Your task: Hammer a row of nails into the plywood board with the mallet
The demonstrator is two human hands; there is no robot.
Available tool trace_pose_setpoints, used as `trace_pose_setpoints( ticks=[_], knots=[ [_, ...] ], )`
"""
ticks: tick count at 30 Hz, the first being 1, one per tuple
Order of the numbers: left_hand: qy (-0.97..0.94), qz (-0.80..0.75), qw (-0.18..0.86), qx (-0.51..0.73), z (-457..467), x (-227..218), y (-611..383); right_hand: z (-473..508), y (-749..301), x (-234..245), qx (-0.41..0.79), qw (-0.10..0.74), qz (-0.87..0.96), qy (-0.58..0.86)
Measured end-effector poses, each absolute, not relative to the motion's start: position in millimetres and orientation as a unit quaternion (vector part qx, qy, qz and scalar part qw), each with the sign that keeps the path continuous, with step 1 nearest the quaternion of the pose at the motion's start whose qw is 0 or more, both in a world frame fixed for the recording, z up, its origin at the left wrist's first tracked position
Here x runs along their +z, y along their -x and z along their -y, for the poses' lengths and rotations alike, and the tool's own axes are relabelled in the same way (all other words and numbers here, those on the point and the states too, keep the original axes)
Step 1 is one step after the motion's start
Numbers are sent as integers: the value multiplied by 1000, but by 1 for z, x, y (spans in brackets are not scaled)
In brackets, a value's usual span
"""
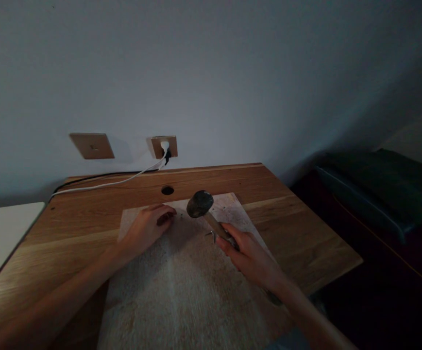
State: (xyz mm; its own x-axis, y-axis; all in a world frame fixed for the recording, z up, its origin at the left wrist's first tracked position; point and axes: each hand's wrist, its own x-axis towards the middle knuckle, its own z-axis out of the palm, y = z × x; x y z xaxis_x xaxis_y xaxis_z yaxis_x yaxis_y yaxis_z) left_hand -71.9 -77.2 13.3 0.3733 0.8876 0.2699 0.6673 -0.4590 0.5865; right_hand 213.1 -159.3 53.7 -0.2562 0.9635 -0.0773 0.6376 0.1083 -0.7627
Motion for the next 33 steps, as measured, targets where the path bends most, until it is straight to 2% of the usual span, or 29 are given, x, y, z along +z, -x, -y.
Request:
trace_pose_setpoints(
  ticks=[27, 33],
  knots=[
    [-819, -472, 194, 261, 75, 14, 71, 157, -201, 53, 392, 217, 698, 558],
    [-805, -476, 212, 284, 74, 15, 74, 155, -196, 46, 358, 210, 717, 560]
  ],
)
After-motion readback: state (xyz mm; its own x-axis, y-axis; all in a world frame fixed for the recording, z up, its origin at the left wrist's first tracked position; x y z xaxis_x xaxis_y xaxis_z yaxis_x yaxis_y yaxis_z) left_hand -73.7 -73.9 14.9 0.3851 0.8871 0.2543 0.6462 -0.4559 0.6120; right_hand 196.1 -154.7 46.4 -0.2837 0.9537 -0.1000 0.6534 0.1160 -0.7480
